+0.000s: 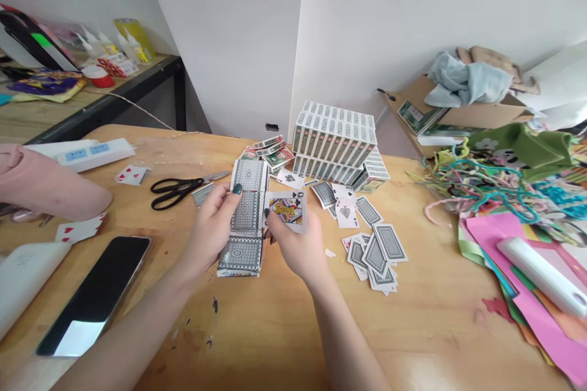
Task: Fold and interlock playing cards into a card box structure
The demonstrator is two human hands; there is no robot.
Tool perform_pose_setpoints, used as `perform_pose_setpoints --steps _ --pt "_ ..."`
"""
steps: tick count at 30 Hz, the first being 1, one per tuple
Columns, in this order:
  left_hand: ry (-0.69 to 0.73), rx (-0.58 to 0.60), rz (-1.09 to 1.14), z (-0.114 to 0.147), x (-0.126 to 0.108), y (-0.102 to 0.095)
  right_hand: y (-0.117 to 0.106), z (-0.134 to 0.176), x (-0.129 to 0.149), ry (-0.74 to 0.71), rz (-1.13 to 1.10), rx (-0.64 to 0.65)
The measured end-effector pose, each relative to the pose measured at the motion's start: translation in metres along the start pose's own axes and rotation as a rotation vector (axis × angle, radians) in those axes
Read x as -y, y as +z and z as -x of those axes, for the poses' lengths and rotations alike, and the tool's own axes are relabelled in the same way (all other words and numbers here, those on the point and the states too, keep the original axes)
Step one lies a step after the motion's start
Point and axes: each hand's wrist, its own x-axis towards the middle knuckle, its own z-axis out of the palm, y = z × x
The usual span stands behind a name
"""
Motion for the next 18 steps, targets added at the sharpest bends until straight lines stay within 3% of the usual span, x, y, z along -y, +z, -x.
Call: perform_pose_setpoints --steps 8,12,18 --pt "0.004 -0.023 0.088 -0.004 0.006 -0.003 0.002 -0.001 -0.003 -0.016 0.006 0.0" --pt "-0.098 -0.076 0.173 -0.002 0.006 -0.002 0.0 -0.002 -0.004 -0.014 -0.014 0.033" --pt "-0.228 -0.013 0.337 0.002 0.005 0.001 0.001 -0.006 -0.014 0.068 -0.051 0.143"
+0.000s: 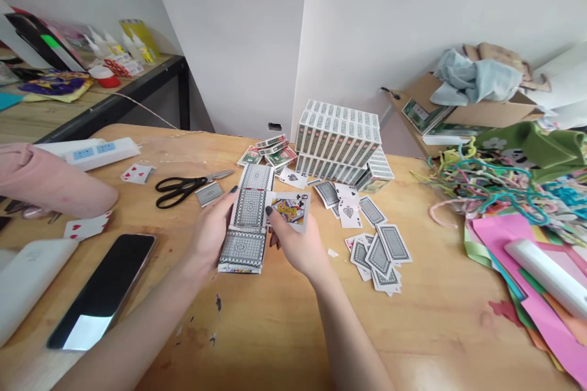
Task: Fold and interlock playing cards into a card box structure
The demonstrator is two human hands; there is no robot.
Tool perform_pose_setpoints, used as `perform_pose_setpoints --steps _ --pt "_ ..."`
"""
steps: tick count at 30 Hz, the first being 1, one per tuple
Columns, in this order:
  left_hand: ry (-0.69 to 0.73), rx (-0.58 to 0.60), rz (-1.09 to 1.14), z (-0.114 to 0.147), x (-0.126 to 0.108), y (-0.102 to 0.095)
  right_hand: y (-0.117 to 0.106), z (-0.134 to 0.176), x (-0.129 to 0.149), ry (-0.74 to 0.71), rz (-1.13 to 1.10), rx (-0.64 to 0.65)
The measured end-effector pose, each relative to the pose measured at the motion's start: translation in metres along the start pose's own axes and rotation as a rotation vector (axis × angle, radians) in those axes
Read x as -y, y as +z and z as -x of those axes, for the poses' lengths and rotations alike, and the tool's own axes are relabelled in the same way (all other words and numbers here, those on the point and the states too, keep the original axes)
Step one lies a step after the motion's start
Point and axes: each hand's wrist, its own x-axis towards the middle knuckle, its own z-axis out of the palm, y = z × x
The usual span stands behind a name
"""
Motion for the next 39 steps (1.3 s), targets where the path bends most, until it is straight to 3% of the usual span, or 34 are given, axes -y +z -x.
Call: perform_pose_setpoints --steps 4,9,13,21,27,34,39 --pt "-0.19 0.131 0.121 0.0 -0.002 0.001 -0.002 -0.003 -0.003 0.017 0.003 0.051" --pt "-0.308 0.169 0.153 0.0 -0.008 0.003 -0.006 -0.004 -0.002 0.003 -0.03 0.13" --pt "-0.325 0.152 0.187 0.002 -0.009 0.004 -0.011 -0.002 -0.001 0.003 0.046 0.17" --pt "-0.277 0.099 0.215 0.002 -0.005 0.007 -0.017 0.006 0.005 0.044 0.24 0.132" --pt "-0.293 0.096 0.121 0.002 -0.002 0.002 -0.012 0.006 0.008 0.066 0.119 0.195" --pt "-0.206 0.087 0.137 -0.002 0.007 -0.003 0.001 0.004 0.002 0.017 0.056 0.203" --pt "-0.287 0.18 0.227 0.005 -0.009 0.003 -0.001 0.003 -0.001 0.036 -0.045 0.252"
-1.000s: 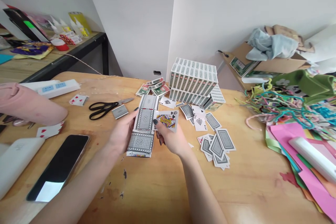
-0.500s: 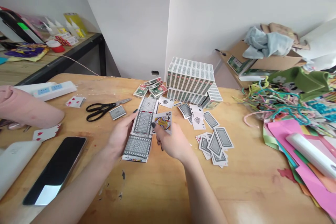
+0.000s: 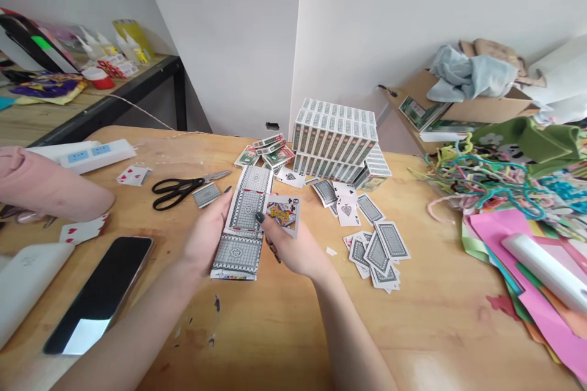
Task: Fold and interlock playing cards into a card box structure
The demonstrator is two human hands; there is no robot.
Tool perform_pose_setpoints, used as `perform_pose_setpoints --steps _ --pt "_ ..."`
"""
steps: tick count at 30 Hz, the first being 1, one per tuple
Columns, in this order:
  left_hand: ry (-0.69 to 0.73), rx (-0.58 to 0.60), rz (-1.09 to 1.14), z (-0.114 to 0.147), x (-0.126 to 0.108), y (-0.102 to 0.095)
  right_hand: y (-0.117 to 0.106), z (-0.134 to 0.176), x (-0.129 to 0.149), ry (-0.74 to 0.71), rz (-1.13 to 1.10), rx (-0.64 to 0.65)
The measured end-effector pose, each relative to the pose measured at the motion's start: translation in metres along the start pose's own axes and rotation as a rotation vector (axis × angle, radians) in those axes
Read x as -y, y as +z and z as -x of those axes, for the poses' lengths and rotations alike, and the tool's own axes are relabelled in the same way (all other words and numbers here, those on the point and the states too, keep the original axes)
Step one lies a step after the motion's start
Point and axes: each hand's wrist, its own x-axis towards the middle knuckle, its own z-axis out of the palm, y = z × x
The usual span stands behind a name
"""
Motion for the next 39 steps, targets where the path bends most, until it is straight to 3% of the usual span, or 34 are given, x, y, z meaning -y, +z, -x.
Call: perform_pose_setpoints --steps 5,10,14,19,21,25,30,35,39 --pt "-0.148 0.248 0.051 0.009 -0.018 -0.002 -0.004 0.001 0.003 -0.055 0.005 0.046" --pt "-0.129 0.38 0.006 0.007 -0.019 -0.015 0.0 -0.001 0.002 -0.092 0.019 0.041" --pt "-0.081 0.336 -0.029 0.007 -0.015 -0.016 -0.002 0.002 0.003 -0.07 0.117 0.04" --pt "-0.031 0.324 -0.086 0.012 -0.015 -0.008 -0.024 0.018 0.017 -0.049 0.32 0.03" --pt "-0.007 0.3 -0.134 0.014 -0.016 -0.006 -0.035 0.023 0.022 -0.039 0.26 0.066" --pt "0.026 0.262 -0.226 0.015 -0.017 -0.005 -0.044 0.024 0.026 -0.053 -0.07 0.276" --pt "0.061 0.239 -0.343 0.009 -0.013 -0.009 -0.027 0.009 0.016 -0.007 -0.181 0.063" --pt "0.116 0.182 -0.526 0.002 -0.006 -0.012 -0.018 -0.001 0.003 0.021 -0.181 0.049" --pt "0.067 0.152 -0.576 -0.006 0.001 -0.016 -0.024 -0.007 -0.005 0.075 -0.128 0.027"
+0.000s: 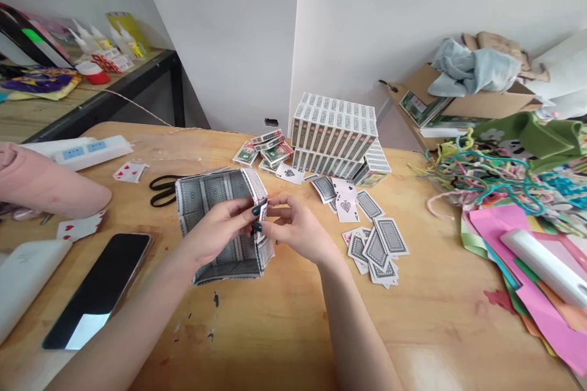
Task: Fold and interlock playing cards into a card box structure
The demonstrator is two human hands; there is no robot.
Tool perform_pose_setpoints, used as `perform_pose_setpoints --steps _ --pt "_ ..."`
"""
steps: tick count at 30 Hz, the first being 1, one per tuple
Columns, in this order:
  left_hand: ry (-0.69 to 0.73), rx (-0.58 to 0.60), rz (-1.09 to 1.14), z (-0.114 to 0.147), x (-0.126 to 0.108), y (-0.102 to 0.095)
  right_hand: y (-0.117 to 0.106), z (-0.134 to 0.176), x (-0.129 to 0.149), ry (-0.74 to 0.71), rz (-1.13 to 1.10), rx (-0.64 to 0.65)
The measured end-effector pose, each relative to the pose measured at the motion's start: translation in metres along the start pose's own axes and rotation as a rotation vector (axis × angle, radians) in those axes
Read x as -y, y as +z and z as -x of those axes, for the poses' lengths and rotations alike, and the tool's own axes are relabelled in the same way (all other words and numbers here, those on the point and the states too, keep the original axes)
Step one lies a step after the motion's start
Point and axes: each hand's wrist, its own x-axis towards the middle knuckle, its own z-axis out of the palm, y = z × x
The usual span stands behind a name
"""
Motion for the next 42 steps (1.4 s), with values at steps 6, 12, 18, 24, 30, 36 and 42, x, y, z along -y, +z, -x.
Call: perform_pose_setpoints --steps 6,12,18,24,30,36,42 --pt "-0.127 -0.01 0.125 -0.014 0.017 -0.001 -0.011 -0.014 -0.014 0.141 -0.004 0.009" --pt "-0.143 0.007 0.114 -0.018 0.02 0.0 -0.011 -0.017 -0.018 0.169 -0.071 -0.017" --pt "-0.231 -0.001 0.186 -0.024 0.021 0.001 -0.016 -0.017 -0.023 0.175 -0.088 -0.001" --pt "-0.279 -0.029 0.216 -0.029 0.023 -0.001 -0.022 -0.017 -0.023 0.207 -0.148 0.066" --pt "-0.317 -0.063 0.211 -0.033 0.029 0.0 -0.026 -0.018 -0.027 0.295 -0.164 0.044" --pt "-0.349 -0.093 0.176 -0.035 0.033 0.005 -0.032 -0.018 -0.044 0.298 -0.277 0.06" --pt "-0.37 -0.113 0.151 -0.035 0.032 0.006 -0.031 -0.019 -0.044 0.324 -0.269 0.041"
